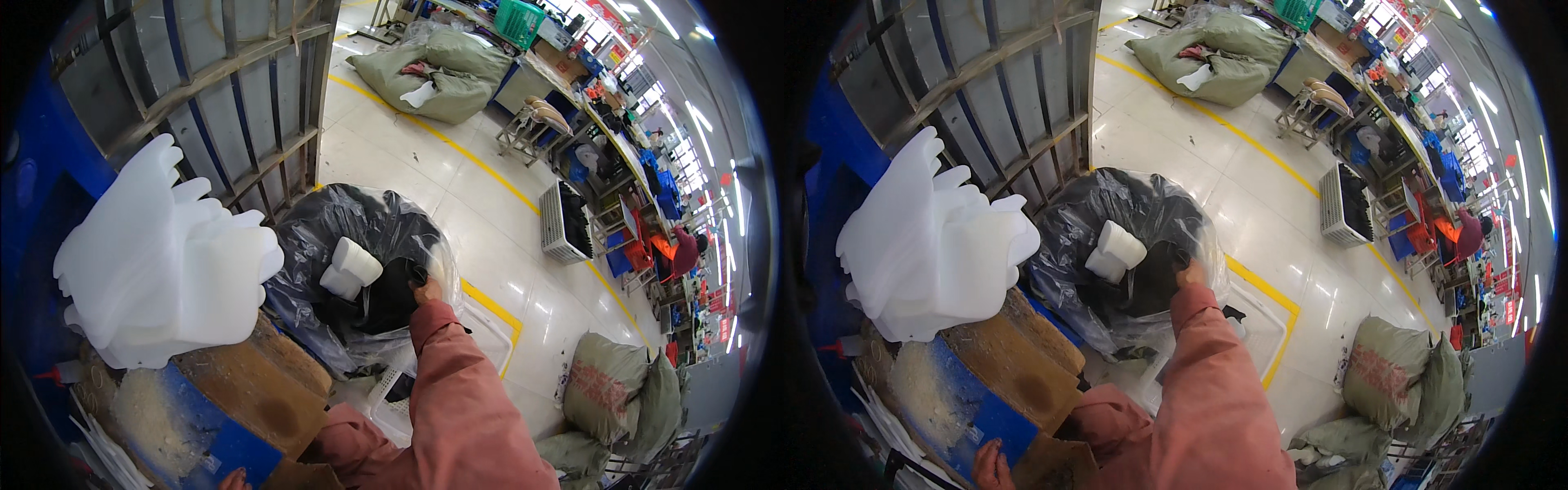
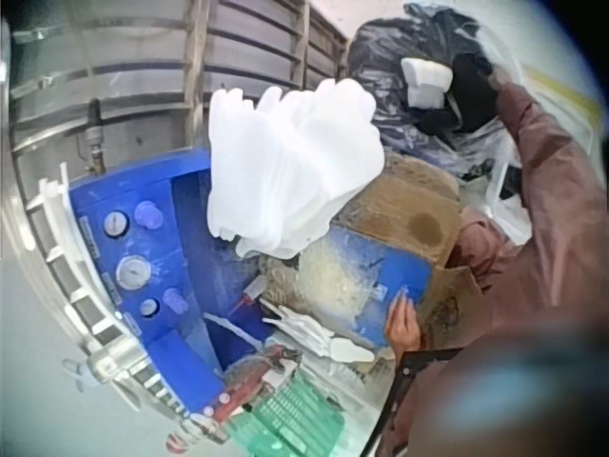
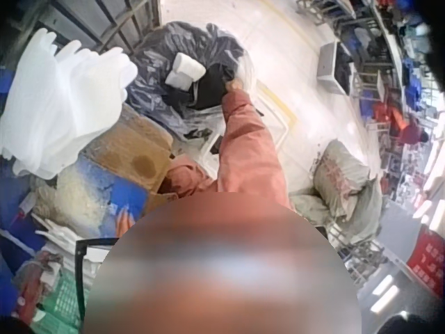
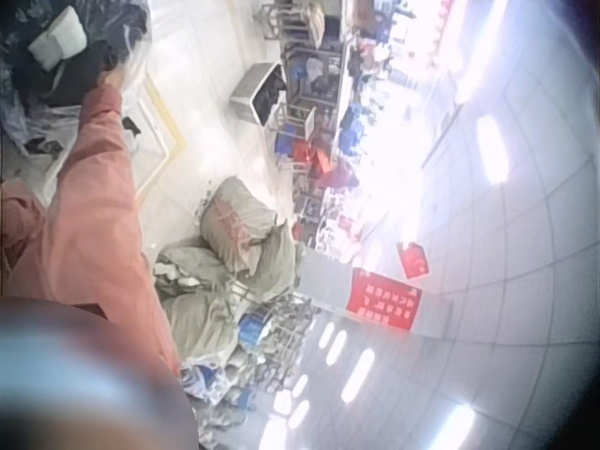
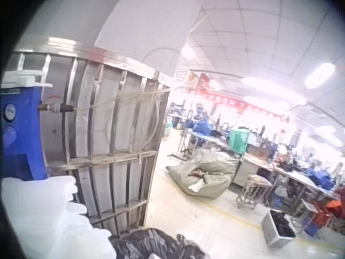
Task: The person repeatedly picks a black fabric piece and a white insole, aligns them, and presses them together under a vertical press on a workbench. The person handles the components one at a time, repositioning and pressing each pair before moving to the next.
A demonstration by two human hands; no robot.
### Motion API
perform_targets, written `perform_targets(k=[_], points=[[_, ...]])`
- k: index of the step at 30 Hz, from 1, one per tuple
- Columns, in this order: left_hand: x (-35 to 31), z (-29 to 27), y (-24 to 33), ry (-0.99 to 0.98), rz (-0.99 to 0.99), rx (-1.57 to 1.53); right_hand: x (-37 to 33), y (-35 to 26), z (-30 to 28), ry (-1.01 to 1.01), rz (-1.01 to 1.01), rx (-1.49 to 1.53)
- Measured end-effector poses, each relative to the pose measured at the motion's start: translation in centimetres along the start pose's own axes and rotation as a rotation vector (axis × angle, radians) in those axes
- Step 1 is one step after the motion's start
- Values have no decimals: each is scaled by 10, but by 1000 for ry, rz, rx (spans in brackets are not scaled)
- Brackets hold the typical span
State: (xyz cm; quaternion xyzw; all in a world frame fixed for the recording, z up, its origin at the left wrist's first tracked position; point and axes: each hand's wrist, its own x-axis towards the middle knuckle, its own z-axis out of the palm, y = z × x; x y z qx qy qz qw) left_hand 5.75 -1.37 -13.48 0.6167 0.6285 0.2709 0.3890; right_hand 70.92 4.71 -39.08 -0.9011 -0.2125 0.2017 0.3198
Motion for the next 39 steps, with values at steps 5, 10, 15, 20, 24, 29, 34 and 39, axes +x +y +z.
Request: perform_targets(k=[5, 10, 15, 20, 24, 29, 34, 39], points=[[-8, -7, 2, -41, 7, 1, -15, -14, 14, -4, 102, -107], [44, -26, -2, -102, 938, 572, -15, -10, 9, 72, 100, -102], [70, -28, -21, -148, 1449, 800, -12, -15, 2, -79, 96, -40], [72, -25, -16, -197, 1443, 822, 3, -26, 11, -82, -41, -323], [67, -17, 6, -228, 1272, 778, 11, -35, 22, -9, 19, -170], [27, -1, 30, -281, 590, 381, 17, -38, 19, -40, -49, -172], [24, 4, 36, -242, 587, 369, 20, -33, 2, 6, 235, -146], [23, 5, 53, -226, 612, 323, 9, -19, -25, 18, 14, 256]])
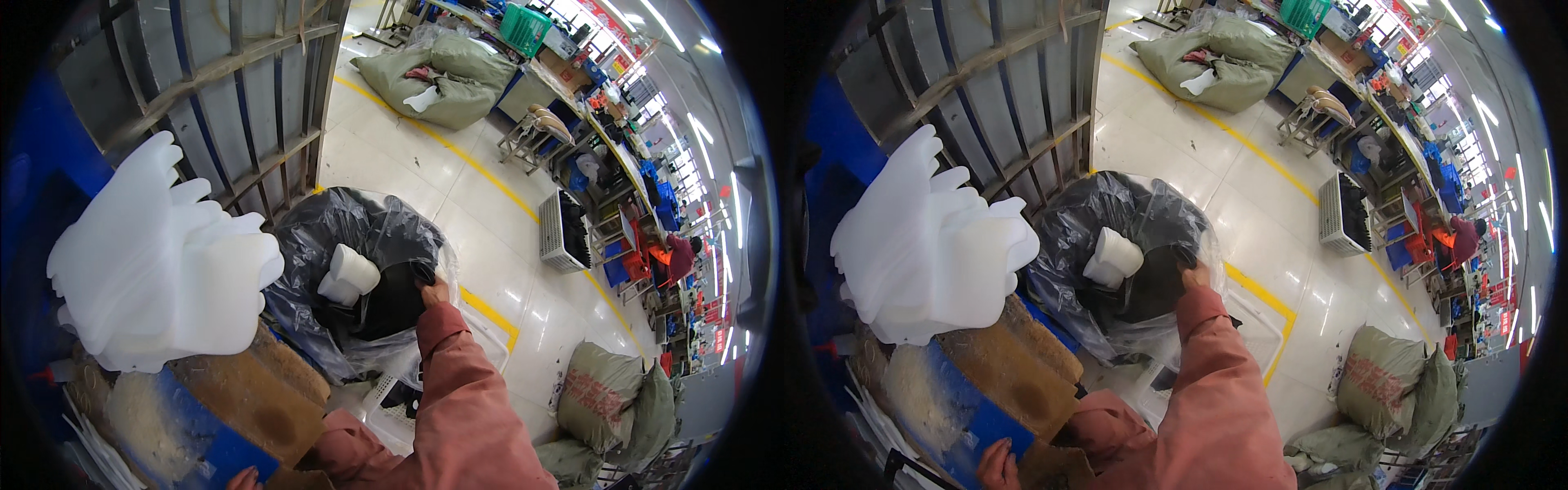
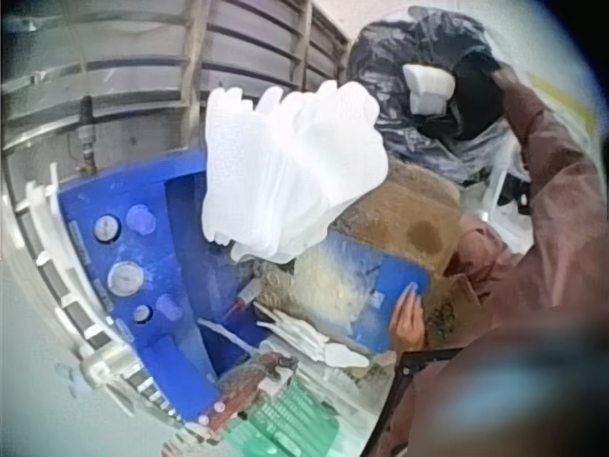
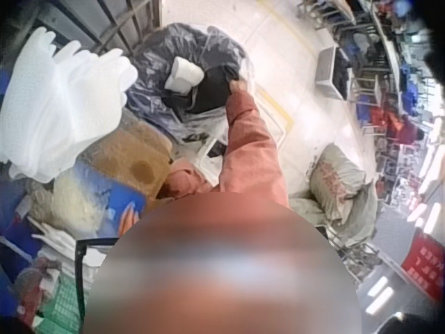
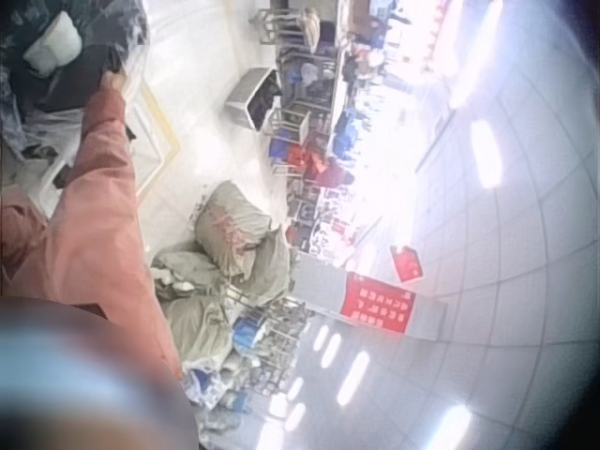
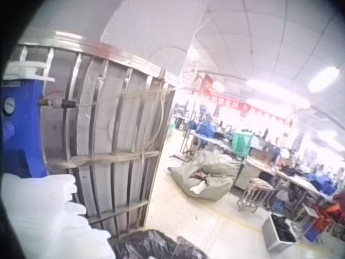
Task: The person repeatedly picks a black fabric piece and a white insole, aligns them, and presses them together under a vertical press on a workbench. The person handles the components one at a time, repositioning and pressing each pair before moving to the next.
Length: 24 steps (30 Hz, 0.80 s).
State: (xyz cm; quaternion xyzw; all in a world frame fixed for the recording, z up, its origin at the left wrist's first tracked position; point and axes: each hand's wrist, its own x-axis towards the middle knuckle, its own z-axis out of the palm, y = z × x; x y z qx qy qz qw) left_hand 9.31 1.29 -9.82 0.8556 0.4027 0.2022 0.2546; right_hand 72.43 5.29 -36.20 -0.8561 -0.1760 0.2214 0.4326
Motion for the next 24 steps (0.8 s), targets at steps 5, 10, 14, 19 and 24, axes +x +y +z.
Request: perform_targets(k=[5, 10, 14, 19, 24], points=[[4, -9, 22, 91, -89, -95, -18, 12, -25, 100, 190, -200], [4, -21, 35, -36, -163, -132, -51, 24, -43, 170, 65, 120], [-2, -25, 45, -44, -168, -160, -91, 33, -58, 125, 287, 66], [-9, -30, 53, -25, -159, -189, -166, 40, -69, 17, 367, 678], [-16, -27, 64, 18, -174, -236, -243, 19, -91, -109, 230, 912]])
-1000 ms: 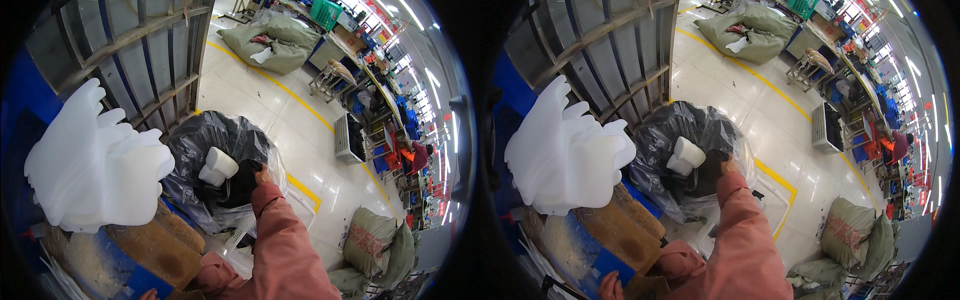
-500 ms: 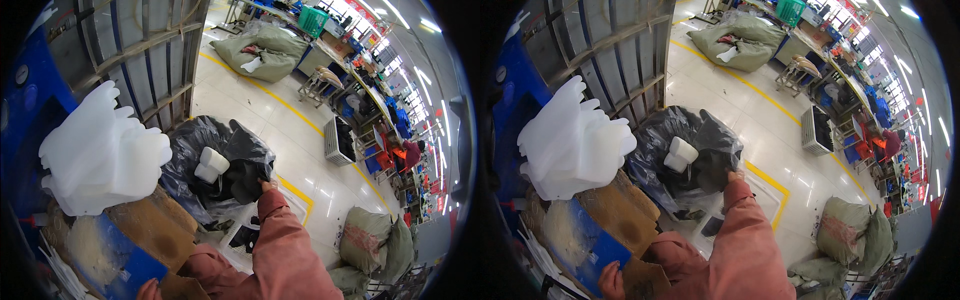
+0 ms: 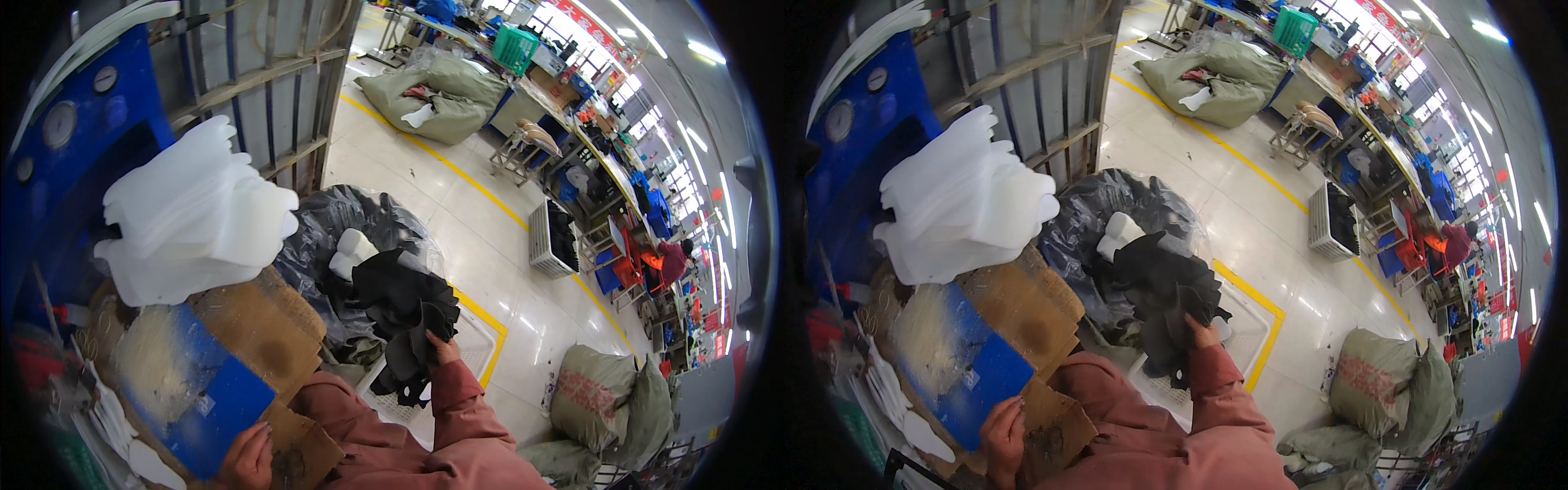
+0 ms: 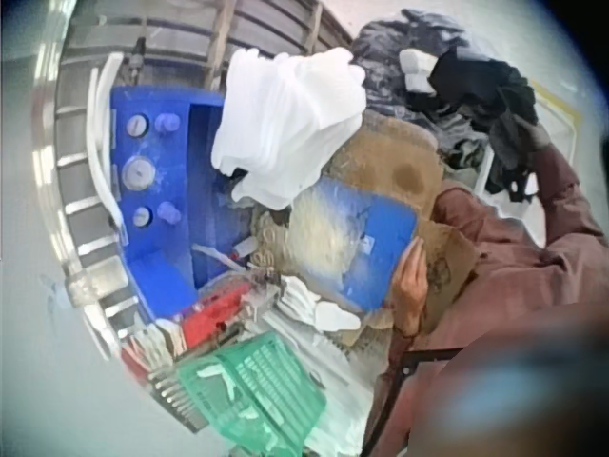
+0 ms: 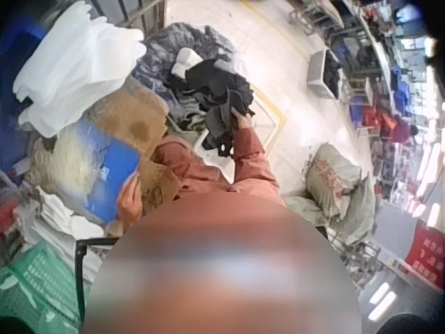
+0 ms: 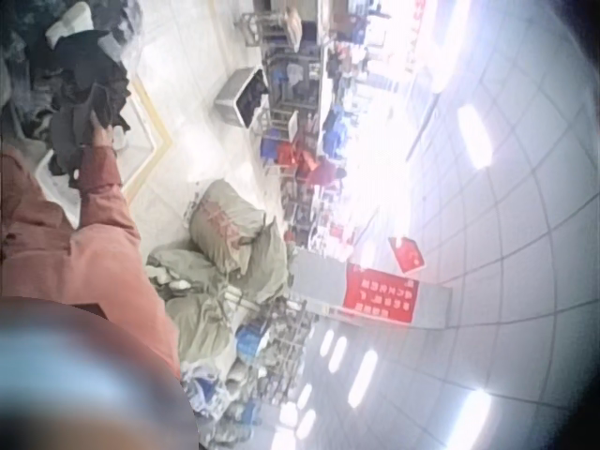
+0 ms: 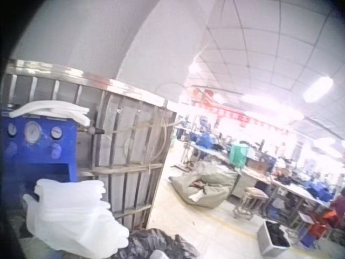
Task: The person repeatedly picks a black fabric piece and a white insole, aligns them, and presses them together under a vertical press on a workbench. The person handles the components one at a time, repositioning and pressing each pair before moving to the next.
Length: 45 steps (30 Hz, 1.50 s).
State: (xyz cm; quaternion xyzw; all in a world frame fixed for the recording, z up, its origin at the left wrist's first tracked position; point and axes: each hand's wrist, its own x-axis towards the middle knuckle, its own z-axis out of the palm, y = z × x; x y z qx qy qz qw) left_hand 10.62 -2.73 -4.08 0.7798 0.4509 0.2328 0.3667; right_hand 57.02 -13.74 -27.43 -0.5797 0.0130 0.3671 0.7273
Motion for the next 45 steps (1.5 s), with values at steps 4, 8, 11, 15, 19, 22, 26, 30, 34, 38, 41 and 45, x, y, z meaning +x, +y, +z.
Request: perform_targets(k=[4, 8, 11, 15, 19, 22, 26, 30, 34, 38, 41, 45], points=[[-7, 8, -4, 54, 136, -29, -61, -48, 8, 39, 38, -232], [-26, 3, -8, 64, 179, -57, -121, -95, 40, -279, -48, -39], [-38, 3, -10, 45, 147, -79, -150, -102, 78, -499, -218, 68], [-52, -3, -20, 100, 160, -52, -155, -69, 150, -454, -18, 189], [-75, -11, -27, 50, -66, -41, -155, -17, 221, -596, 28, -256], [-85, -19, -30, 118, 49, -23, -148, 16, 258, -712, 124, -296], [-90, -27, -32, 137, -41, -76, -140, 29, 254, -791, 17, -324], [-83, -29, -34, 128, -32, -89, -140, 13, 242, -692, -41, -615], [-77, -30, -37, 187, -40, -107, -163, -10, 240, -654, -249, -574], [-75, -29, -36, 258, -117, -304, -182, -28, 236, -624, -330, -625], [-70, -26, -35, 291, -13, -359, -179, -30, 234, -563, -397, -888], [-69, -22, -37, 278, 36, -392, -173, -23, 227, -472, -504, -935]])
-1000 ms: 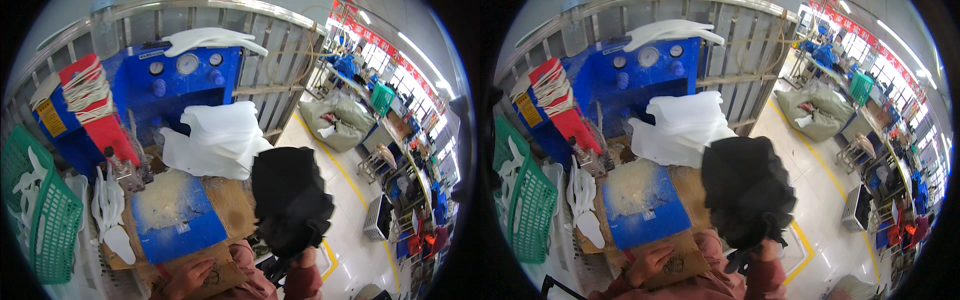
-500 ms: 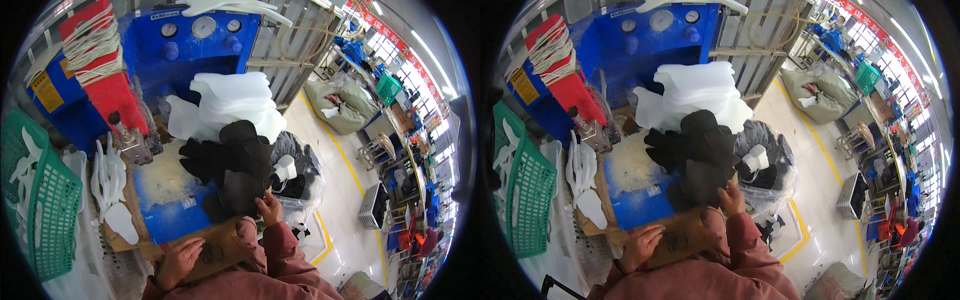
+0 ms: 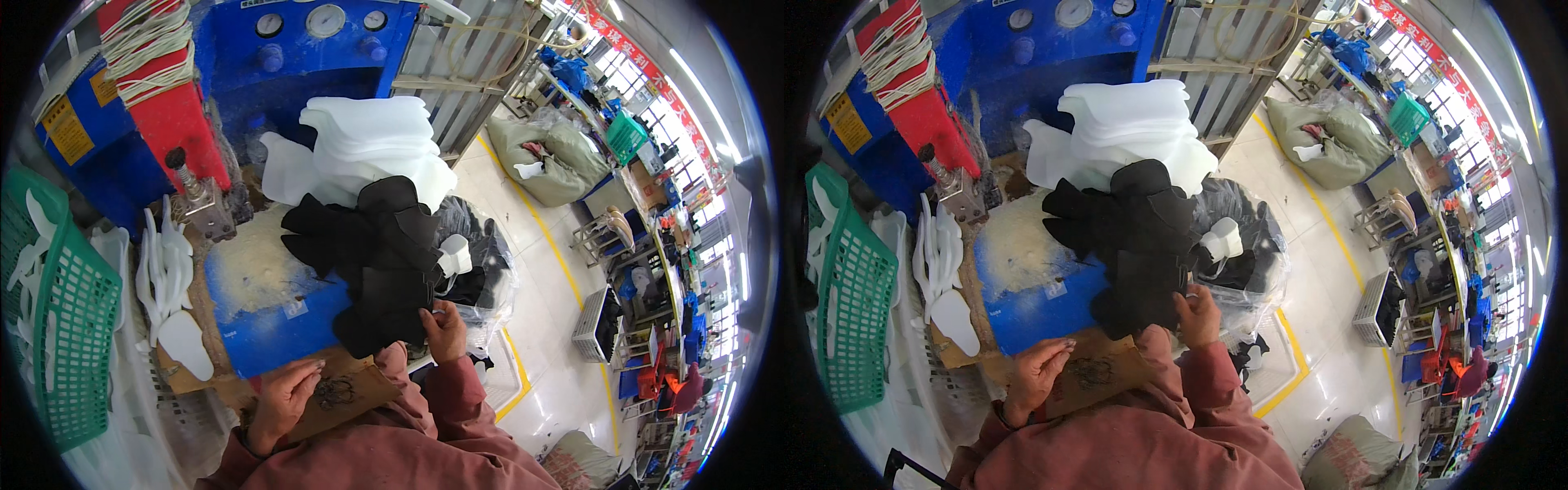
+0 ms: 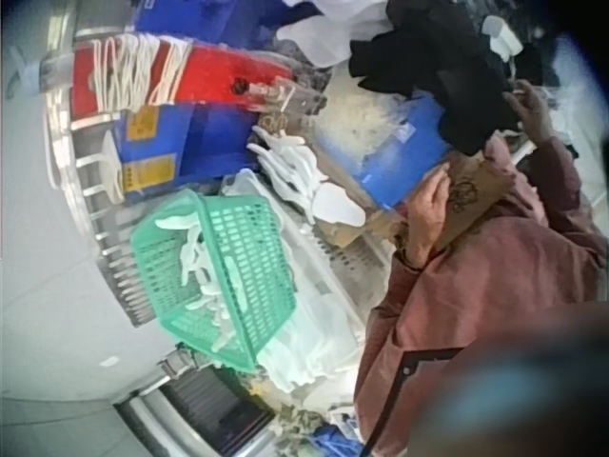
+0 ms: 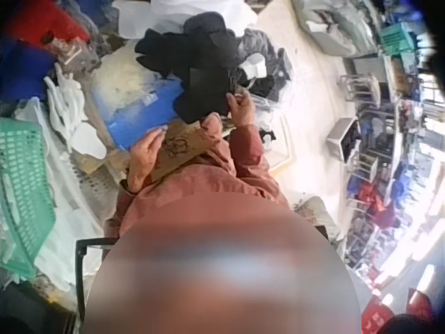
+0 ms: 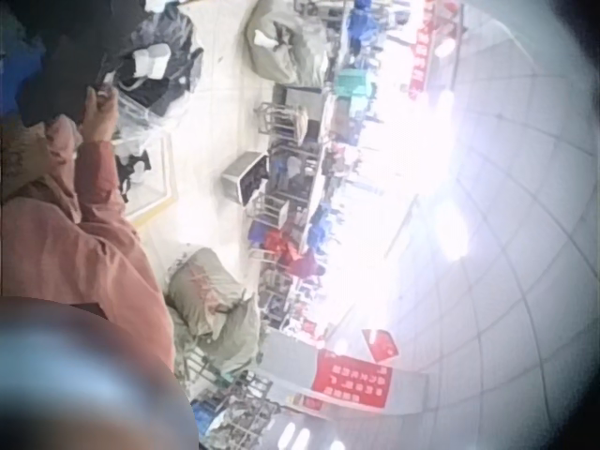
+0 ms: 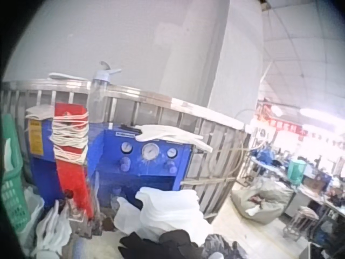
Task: The person repeatedly picks a black fabric piece and a white insole, aligns them, and presses them together under a vertical press on a workbench. The person handles the components one at a time, repositioning and pressing each pair before moving to the next.
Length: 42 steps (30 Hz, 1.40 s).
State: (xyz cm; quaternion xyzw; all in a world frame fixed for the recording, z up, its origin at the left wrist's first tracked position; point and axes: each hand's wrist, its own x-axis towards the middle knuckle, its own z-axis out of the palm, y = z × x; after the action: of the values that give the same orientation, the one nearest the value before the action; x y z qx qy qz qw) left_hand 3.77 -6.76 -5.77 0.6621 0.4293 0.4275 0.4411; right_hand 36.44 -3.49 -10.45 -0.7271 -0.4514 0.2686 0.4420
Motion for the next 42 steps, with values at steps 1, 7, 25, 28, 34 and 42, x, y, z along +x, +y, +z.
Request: perform_targets(k=[1, 7, 25, 28, 34, 42], points=[[-1, -1, -1, -7, 15, 4, -2, 2, 0, 16, -40, -57], [-7, -2, 0, 3, -92, -6, -14, -23, -4, -12, -191, -101], [22, -54, 77, -257, -81, 79, -49, -152, 38, -444, -1167, 127], [1, -61, 48, -231, -131, -87, -53, -139, 58, -432, -1141, 124], [-6, -64, 14, -185, -267, -87, -58, -136, 74, -382, -1154, 195], [-17, -70, 12, -128, -609, -215, -48, -143, 50, -579, -1326, 185]])
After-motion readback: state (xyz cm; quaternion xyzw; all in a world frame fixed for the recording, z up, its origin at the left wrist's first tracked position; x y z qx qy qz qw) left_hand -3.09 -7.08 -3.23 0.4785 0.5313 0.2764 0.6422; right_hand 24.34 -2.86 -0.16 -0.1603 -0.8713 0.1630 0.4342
